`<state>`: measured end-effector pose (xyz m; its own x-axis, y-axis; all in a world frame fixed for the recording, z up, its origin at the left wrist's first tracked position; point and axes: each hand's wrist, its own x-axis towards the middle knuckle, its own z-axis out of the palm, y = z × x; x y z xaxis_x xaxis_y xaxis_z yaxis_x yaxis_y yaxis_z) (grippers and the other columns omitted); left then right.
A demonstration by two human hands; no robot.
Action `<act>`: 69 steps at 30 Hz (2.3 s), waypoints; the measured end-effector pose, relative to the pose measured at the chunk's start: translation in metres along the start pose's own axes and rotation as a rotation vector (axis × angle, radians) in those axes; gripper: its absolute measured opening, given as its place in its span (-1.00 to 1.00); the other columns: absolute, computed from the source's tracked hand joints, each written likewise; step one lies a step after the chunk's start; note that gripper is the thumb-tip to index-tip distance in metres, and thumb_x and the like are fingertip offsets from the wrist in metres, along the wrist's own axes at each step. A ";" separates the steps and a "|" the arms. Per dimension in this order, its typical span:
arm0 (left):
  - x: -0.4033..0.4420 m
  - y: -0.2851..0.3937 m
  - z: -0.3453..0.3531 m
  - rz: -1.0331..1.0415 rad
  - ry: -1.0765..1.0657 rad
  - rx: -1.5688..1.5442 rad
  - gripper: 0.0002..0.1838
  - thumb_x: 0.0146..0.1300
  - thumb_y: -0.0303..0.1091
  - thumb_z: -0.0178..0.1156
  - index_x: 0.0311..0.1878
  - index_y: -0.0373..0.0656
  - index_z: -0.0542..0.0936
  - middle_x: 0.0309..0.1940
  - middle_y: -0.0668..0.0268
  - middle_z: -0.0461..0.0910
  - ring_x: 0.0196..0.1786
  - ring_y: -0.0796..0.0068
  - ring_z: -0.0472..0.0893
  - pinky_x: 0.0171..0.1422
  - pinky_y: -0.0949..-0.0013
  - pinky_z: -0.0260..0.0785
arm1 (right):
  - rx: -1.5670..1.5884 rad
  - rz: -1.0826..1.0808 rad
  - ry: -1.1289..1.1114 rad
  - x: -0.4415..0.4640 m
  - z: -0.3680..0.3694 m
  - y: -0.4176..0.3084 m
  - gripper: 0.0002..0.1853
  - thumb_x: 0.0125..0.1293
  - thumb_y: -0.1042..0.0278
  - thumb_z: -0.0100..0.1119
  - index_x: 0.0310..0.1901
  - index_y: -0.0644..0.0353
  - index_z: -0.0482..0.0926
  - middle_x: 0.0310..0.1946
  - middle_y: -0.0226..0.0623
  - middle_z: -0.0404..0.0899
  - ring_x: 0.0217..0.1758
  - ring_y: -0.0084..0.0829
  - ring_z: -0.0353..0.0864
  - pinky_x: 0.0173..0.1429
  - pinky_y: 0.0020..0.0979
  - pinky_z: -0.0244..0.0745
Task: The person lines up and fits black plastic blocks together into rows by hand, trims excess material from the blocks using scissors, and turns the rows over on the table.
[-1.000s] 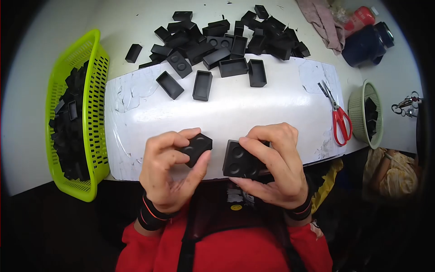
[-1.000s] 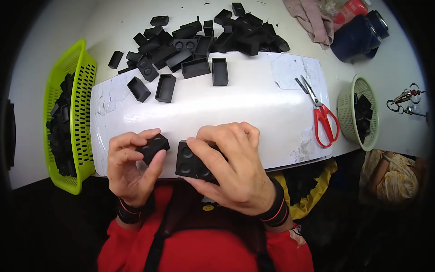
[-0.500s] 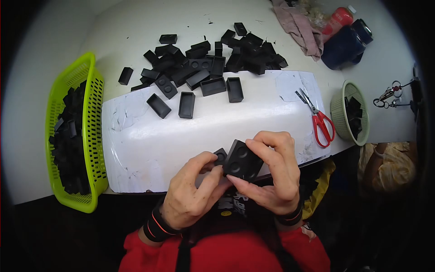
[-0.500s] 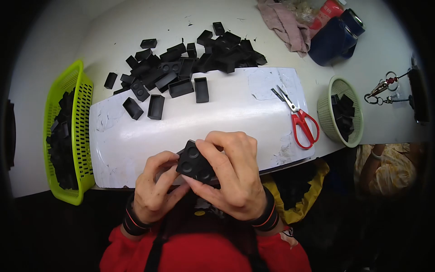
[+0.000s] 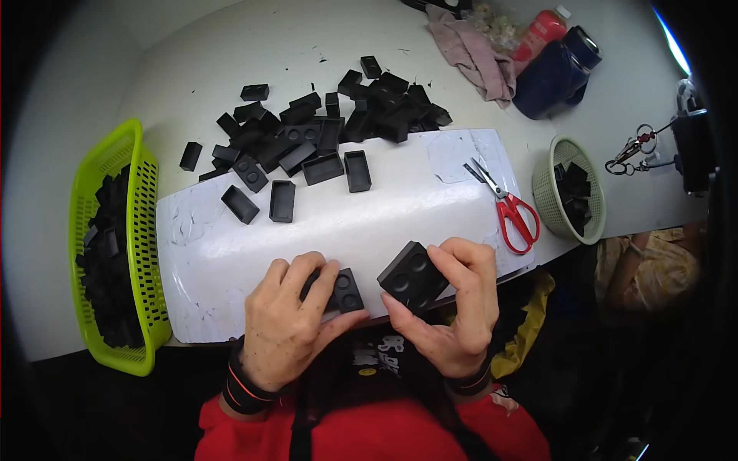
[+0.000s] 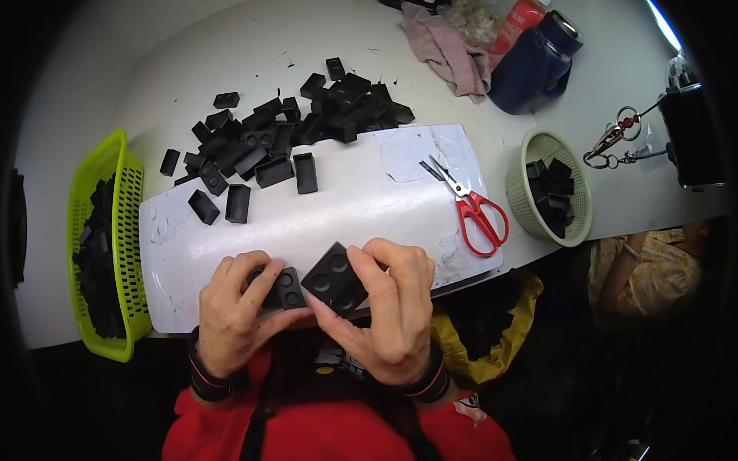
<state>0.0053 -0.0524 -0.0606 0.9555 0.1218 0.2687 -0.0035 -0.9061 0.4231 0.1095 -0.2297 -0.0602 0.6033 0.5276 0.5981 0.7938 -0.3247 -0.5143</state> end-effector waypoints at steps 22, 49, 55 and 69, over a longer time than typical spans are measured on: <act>-0.013 -0.017 0.004 0.008 0.087 -0.145 -0.28 -0.06 -0.05 0.57 0.08 -0.36 0.59 0.03 0.07 0.53 -0.29 0.31 0.52 -0.22 0.33 0.45 | -0.305 0.137 0.219 0.012 -0.055 0.084 -0.54 0.16 0.65 0.40 0.12 0.38 0.52 0.05 -0.21 0.48 -0.02 -0.42 0.47 0.14 -0.42 0.39; -0.040 -0.059 -0.059 -0.333 -0.047 -0.535 -0.72 0.28 -0.62 0.13 0.04 -0.41 0.64 -0.27 0.24 0.56 -0.41 0.59 0.52 -0.32 0.56 0.34 | -0.034 -0.328 -0.421 0.089 0.043 0.048 -0.74 0.22 0.69 0.19 -0.03 0.42 0.56 -0.20 -0.11 0.56 -0.22 -0.24 0.62 -0.16 -0.37 0.53; -0.032 -0.058 -0.046 -0.357 -0.221 -0.794 -0.70 0.40 -0.67 0.05 0.12 -0.39 0.64 -0.03 0.21 0.47 -0.40 0.67 0.51 -0.30 0.63 0.40 | 0.500 -0.153 -1.067 0.066 0.010 0.051 -0.75 0.29 0.57 0.21 0.00 0.38 0.54 -0.20 -0.13 0.58 -0.30 -0.29 0.63 -0.24 -0.38 0.50; 0.018 -0.065 -0.040 -0.036 0.171 0.081 -0.62 0.12 -0.60 0.35 0.06 -0.30 0.63 -0.11 0.11 0.56 -0.29 0.28 0.60 -0.24 0.32 0.51 | -0.006 -0.243 -0.538 0.085 0.054 0.027 -0.64 0.20 0.60 0.29 0.04 0.42 0.49 -0.01 -0.07 0.50 -0.20 -0.21 0.64 -0.22 -0.30 0.58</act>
<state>0.0106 0.0248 -0.0486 0.8906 0.2154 0.4006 0.0600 -0.9287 0.3660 0.1785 -0.1515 -0.0561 0.2814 0.9110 0.3015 0.9055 -0.1482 -0.3975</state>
